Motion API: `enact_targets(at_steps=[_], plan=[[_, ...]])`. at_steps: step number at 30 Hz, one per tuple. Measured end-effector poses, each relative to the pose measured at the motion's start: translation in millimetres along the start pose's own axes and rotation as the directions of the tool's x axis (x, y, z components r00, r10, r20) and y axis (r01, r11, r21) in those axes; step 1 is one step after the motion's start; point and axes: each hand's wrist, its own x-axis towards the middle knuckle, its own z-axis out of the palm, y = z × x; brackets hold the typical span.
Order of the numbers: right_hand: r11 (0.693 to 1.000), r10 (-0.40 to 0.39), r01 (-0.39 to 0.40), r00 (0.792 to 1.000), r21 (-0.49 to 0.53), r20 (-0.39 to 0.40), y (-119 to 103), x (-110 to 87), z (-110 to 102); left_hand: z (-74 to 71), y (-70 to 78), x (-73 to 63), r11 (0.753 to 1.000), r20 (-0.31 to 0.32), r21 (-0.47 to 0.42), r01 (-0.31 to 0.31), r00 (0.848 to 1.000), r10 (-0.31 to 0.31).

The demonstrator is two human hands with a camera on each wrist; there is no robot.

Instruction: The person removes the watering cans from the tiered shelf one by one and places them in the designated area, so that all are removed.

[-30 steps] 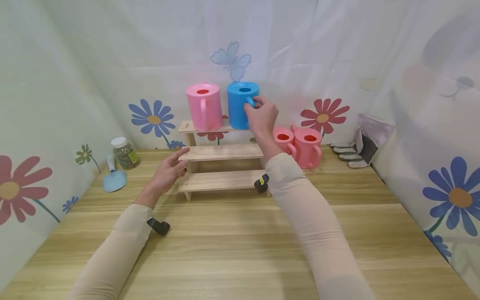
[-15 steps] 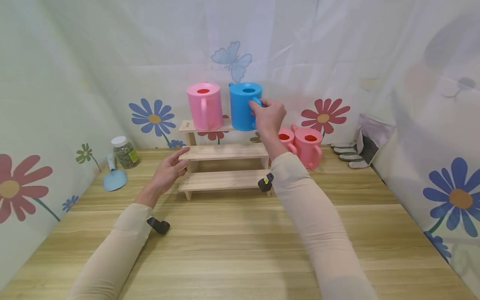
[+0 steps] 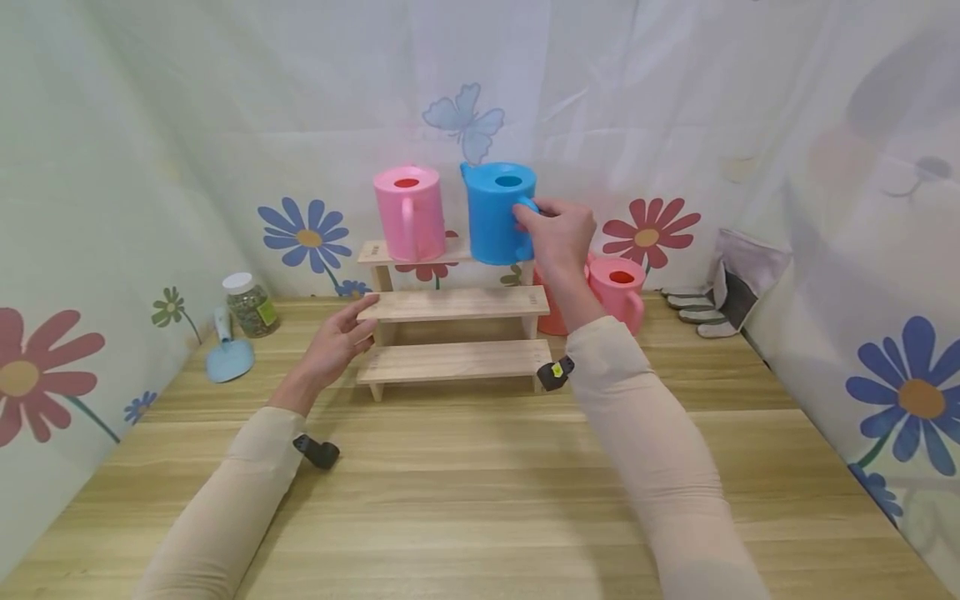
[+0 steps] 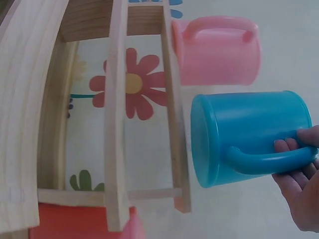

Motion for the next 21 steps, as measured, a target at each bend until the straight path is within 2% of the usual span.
enact_targets(at_steps=[9,14,21], plan=[[0.999,0.020,-0.020,1.000,-0.032,0.006,-7,-17.1,-53,-0.9,-0.8,0.8,1.000,0.010,-0.009,-0.016,1.000,0.016],[0.997,0.019,-0.020,1.000,-0.076,-0.012,3,-30.3,-86,-0.8,-3.4,1.1,1.000,0.031,0.005,-0.025,0.999,0.025],[0.996,0.001,0.000,1.000,-0.084,0.013,18,-42.2,-113,-2.6,-1.1,-1.6,0.999,0.030,0.021,-0.039,0.999,0.039]])
